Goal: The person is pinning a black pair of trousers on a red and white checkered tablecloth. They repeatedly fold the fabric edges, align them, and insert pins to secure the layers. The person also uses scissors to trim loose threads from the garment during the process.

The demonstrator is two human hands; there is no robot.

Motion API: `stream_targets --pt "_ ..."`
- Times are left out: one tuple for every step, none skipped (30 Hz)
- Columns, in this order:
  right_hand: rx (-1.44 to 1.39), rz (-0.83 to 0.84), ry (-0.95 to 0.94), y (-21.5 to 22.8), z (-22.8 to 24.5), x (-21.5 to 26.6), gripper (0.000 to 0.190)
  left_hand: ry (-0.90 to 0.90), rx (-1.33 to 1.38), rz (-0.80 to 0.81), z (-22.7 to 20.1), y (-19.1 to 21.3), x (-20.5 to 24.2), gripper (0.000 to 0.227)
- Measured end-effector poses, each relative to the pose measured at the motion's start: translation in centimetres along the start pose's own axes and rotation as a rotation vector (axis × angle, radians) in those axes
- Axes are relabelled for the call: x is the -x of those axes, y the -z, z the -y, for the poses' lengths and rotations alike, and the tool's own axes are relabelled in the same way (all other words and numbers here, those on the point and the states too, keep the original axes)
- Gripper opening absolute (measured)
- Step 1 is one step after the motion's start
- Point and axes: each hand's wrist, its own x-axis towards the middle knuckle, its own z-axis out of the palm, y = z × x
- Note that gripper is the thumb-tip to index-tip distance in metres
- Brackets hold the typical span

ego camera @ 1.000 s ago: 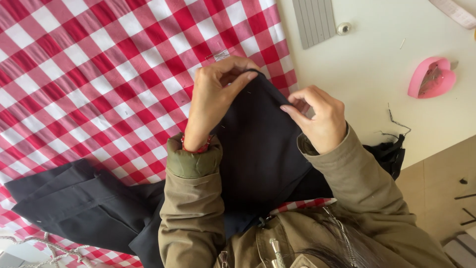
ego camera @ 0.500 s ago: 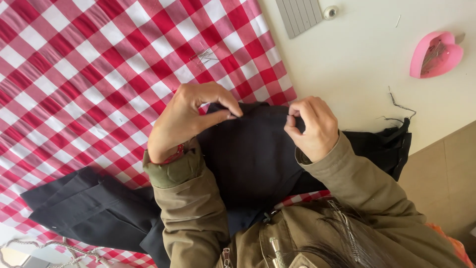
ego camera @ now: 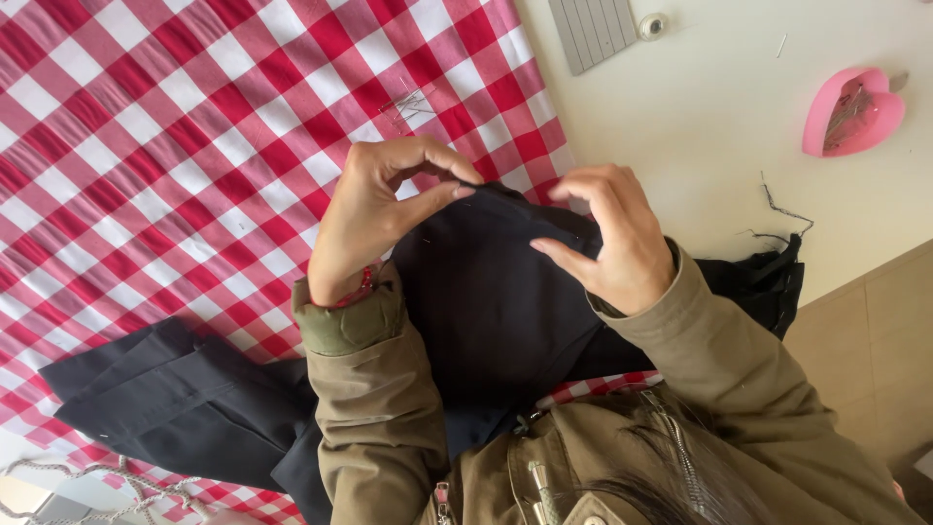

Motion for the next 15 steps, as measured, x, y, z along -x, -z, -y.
stream_targets --pt "-0.003 -0.010 0.020 0.0 0.1 -0.6 0.043 0.003 0.035 -0.033 0.1 -0.3 -0.1 0.014" --pt "-0.006 -0.020 0.040 -0.1 0.3 -1.3 0.047 0.006 0.070 -0.065 0.2 -0.5 -0.2 0.013" --pt "-0.003 -0.023 0.041 -0.2 0.5 -1.7 0.047 0.003 0.069 -0.063 0.1 -0.8 -0.4 0.013" --pt "-0.005 -0.032 0.046 -0.3 0.7 -2.2 0.043 0.002 0.077 -0.101 0.0 -1.1 -0.6 0.012" --pt "-0.008 -0.038 0.051 -0.5 0.9 -2.6 0.040 0.003 0.086 -0.141 0.0 -1.4 -0.7 0.012" --pt "-0.007 -0.038 0.052 -0.7 1.0 -2.8 0.040 0.002 0.086 -0.141 0.1 -1.5 -0.7 0.012" --pt "-0.023 -0.045 0.034 -0.8 1.0 -3.0 0.035 -0.002 0.083 -0.154 0.3 -1.6 -0.7 0.012" --pt "-0.039 -0.053 0.017 -1.0 1.1 -3.3 0.030 -0.006 0.079 -0.167 0.5 -1.7 -0.7 0.012" --pt "-0.039 -0.049 0.022 -1.2 1.0 -3.5 0.030 -0.007 0.079 -0.174 0.5 -1.7 -0.7 0.012" --pt "-0.054 -0.060 0.013 -1.4 1.0 -3.7 0.028 -0.003 0.102 -0.158 0.4 -1.6 -0.7 0.012" --pt "-0.070 -0.070 0.001 -1.6 1.0 -3.8 0.026 0.003 0.126 -0.142 0.3 -1.7 -0.6 0.013" --pt "-0.071 -0.064 0.003 -1.5 1.1 -3.6 0.026 0.004 0.128 -0.148 0.4 -1.7 -0.4 0.013" --pt "-0.100 -0.067 -0.005 -1.5 1.2 -3.5 0.024 0.051 0.173 -0.119 0.6 -1.6 -0.4 0.014" --pt "-0.130 -0.071 -0.013 -1.4 1.3 -3.4 0.022 0.099 0.217 -0.090 0.7 -1.5 -0.4 0.015" --pt "-0.127 -0.069 -0.011 -1.0 1.3 -3.0 0.022 0.096 0.219 -0.093 0.7 -1.5 -0.4 0.015"
